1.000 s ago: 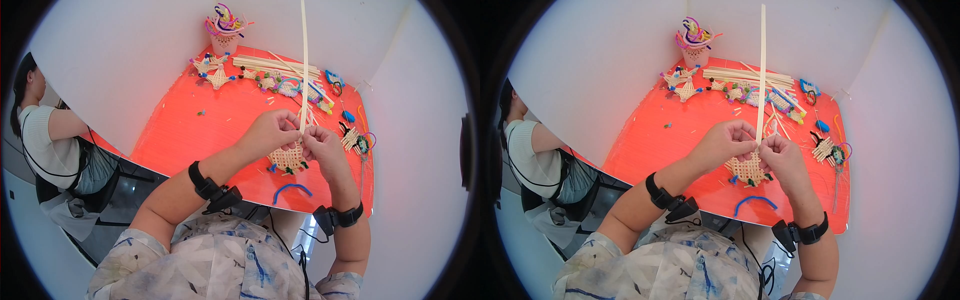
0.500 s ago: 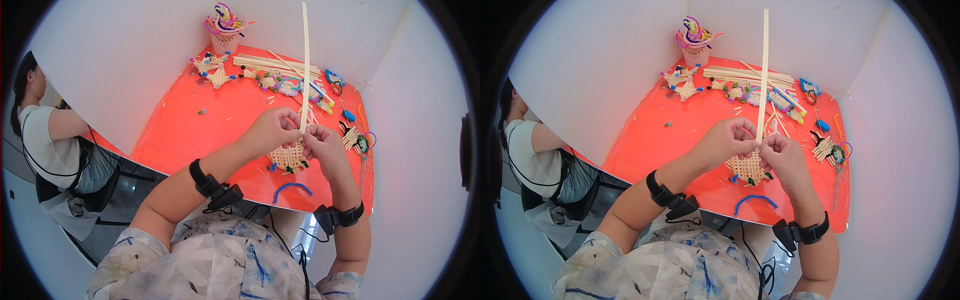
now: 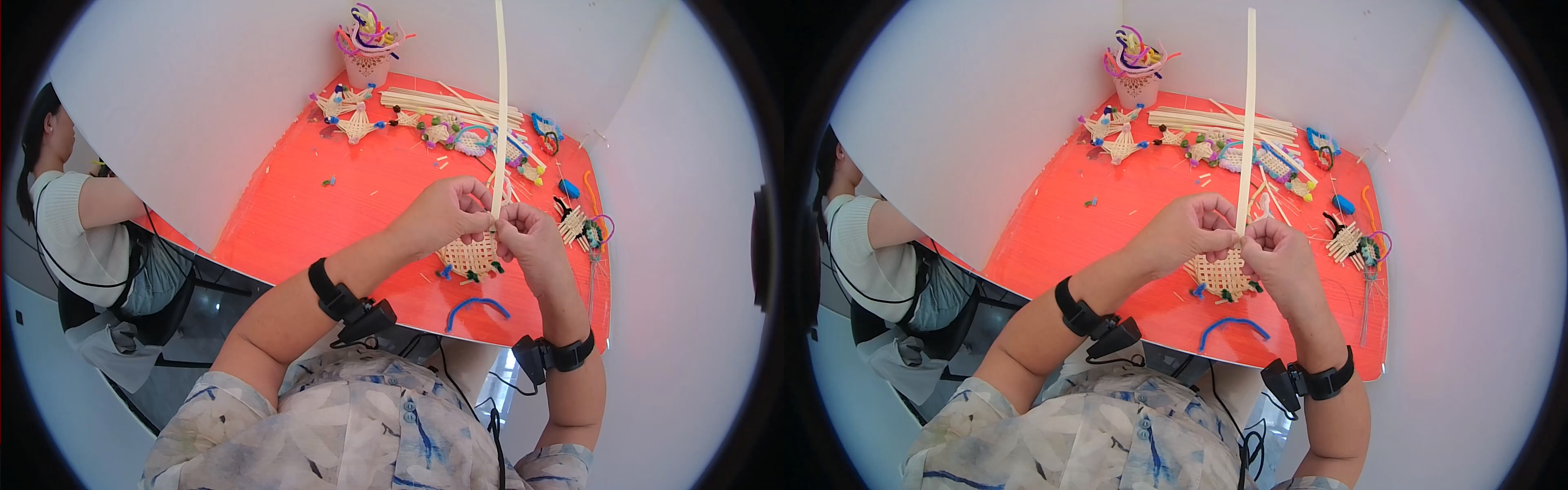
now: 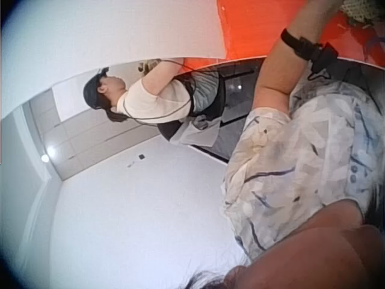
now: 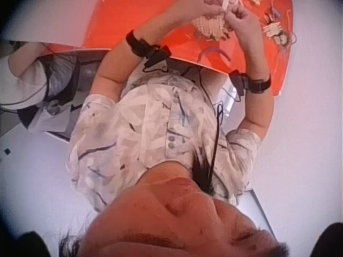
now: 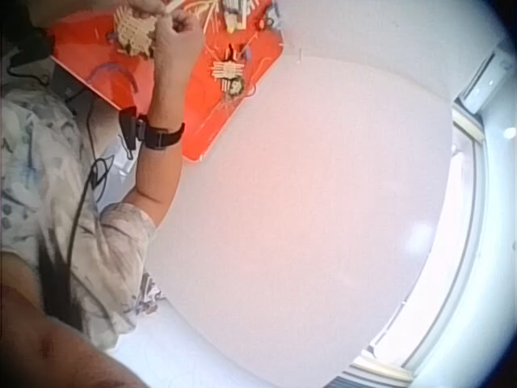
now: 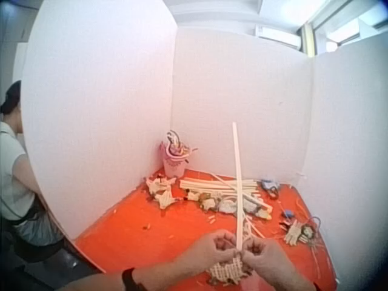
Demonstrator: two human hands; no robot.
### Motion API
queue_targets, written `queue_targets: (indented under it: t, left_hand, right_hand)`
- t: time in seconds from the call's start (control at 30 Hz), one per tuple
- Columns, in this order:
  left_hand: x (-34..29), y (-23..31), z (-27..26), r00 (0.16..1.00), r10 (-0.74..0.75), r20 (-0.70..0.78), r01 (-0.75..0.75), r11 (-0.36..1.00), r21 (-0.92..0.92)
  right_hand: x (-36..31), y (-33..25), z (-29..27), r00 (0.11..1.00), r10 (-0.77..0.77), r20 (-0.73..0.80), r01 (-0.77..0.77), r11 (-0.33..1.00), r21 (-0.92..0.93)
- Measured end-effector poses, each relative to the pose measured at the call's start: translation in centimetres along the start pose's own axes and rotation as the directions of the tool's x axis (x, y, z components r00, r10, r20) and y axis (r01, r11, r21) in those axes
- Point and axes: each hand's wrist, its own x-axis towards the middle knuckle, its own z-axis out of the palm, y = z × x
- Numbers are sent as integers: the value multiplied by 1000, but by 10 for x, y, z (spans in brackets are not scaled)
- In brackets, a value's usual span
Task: Weaving colorful plastic strips into a star-shaped bamboo frame to create a decoration.
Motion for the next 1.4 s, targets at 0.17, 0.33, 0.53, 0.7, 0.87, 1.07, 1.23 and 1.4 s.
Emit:
queue_targets:
  t: [0.17,0.33,0.53,0.7,0.87,1.07,1.23,1.4]
  left_hand:
    - [0,-1,-1,1000,-6,11,7,1000,-22]
    - [1,-1,-1,1000,-16,20,17,999,-42]
    - [0,-2,0,1000,-21,20,22,998,-55]
    - [0,-1,0,1000,-28,4,28,999,-31]
    - [4,-7,-4,1000,0,-8,0,1000,10]
    - [9,-22,-20,998,42,-42,-47,994,-103]
    - [17,-38,-35,994,97,-54,-104,985,-138]
    - [19,-46,-40,992,105,-66,-116,973,-201]
  right_hand:
    - [0,1,1,1000,-14,-5,14,1000,7]
    - [0,1,0,1000,-20,-4,20,1000,-14]
    - [-1,0,1,1000,-23,-8,23,999,-31]
    - [1,3,0,1000,-22,-6,22,999,-34]
    - [1,8,-3,1000,-20,-2,20,1000,9]
    - [11,25,-62,962,-118,-247,100,991,-88]
    - [13,43,-111,904,-137,-405,27,964,-264]
    - [29,73,-108,899,-305,-313,116,858,-500]
